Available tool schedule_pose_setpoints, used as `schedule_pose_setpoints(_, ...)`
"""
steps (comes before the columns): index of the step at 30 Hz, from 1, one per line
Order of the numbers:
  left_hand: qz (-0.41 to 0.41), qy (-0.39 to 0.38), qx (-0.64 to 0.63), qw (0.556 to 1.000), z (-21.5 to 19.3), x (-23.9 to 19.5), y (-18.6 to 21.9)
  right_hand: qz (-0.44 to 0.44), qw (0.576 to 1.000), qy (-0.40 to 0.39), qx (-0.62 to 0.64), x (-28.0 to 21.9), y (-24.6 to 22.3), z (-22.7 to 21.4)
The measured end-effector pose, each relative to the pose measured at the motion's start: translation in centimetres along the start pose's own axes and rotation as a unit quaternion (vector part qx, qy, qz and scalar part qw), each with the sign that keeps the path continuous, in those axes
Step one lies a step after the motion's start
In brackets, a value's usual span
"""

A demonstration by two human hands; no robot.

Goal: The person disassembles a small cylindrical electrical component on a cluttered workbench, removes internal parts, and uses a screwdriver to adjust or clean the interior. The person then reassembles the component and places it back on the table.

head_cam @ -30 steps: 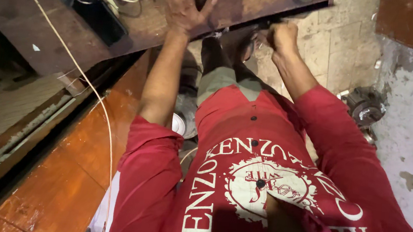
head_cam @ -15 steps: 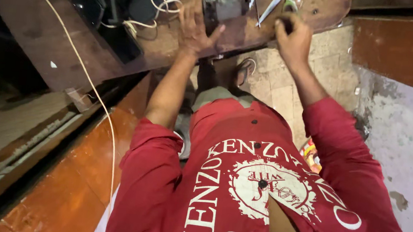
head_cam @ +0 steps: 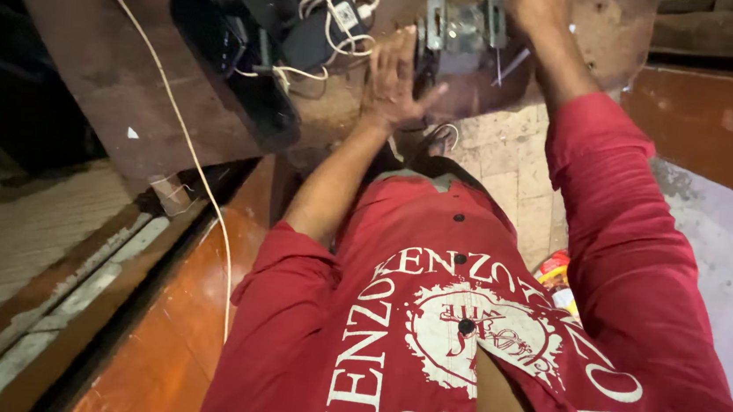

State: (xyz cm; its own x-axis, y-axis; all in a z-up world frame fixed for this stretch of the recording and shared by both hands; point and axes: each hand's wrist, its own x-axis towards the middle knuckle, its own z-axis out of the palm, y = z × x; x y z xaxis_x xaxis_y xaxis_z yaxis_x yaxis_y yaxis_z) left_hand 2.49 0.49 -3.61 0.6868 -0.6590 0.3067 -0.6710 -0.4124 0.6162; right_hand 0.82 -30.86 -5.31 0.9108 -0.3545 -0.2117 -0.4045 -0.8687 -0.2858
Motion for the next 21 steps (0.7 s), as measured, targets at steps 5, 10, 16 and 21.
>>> schedule_pose_setpoints(5, -0.012, 0.007, -0.008, 1.000, -0.4, -0.6, 0.4, 0.057, 0.994, -0.041, 0.081, -1.6, -3.1, -5.2)
schedule_pose_setpoints(10, -0.009, 0.001, -0.049, 0.999, -1.6, 0.2, 0.3, 0.111, 0.983, 0.136, 0.052, -5.9, -5.5, -13.0)
schedule_pose_setpoints(16, -0.019, -0.018, -0.083, 0.996, -2.1, 0.0, 0.1, -0.034, 0.913, 0.304, 0.269, -12.2, -6.9, -16.0)
schedule_pose_setpoints(21, 0.000, -0.004, -0.129, 0.992, -3.6, 1.3, 0.3, -0.008, 0.858, 0.291, 0.423, -15.6, -9.1, -15.9)
